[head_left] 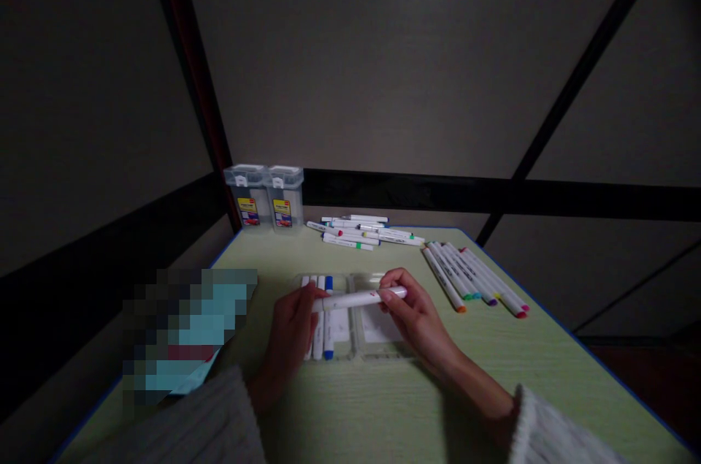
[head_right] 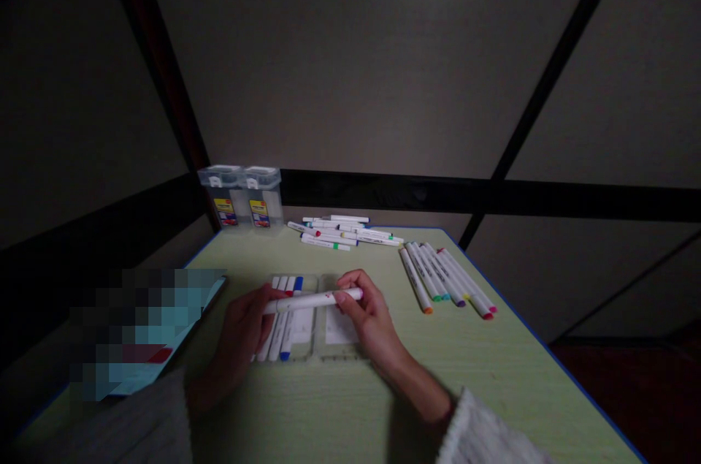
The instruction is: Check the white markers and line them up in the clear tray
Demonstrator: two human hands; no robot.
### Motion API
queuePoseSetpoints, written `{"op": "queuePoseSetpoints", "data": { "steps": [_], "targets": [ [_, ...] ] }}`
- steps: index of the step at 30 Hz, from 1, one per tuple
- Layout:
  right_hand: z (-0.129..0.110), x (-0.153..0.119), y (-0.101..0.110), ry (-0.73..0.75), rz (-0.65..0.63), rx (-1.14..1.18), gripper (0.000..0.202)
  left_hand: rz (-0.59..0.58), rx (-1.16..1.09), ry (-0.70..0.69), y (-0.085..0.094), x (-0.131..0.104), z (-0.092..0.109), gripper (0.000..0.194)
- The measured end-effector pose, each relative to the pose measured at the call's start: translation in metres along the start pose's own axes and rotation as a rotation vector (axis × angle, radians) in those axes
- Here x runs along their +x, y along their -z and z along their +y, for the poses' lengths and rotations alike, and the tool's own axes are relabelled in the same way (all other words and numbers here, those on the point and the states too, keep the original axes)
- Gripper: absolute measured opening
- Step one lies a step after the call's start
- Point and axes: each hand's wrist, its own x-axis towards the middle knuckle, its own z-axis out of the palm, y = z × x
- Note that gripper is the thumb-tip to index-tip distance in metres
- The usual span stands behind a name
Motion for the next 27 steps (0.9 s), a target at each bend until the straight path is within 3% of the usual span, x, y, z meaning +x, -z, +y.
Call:
{"op": "queuePoseSetpoints", "data": {
  "steps": [13,27],
  "targets": [
    [-0.0059,-0.0018,-0.0014,-0.014,0.031,-0.002,0.019,-0.097,-0.041,-0.132,0.0032,0.0006,-0.0055,0.033],
    [-0.0037,-0.0013,-0.0022,-0.066,0.054,0.067,0.019,-0.087,0.007,-0.244,0.0041,0.0001,-0.0084,0.029]
  ]
}}
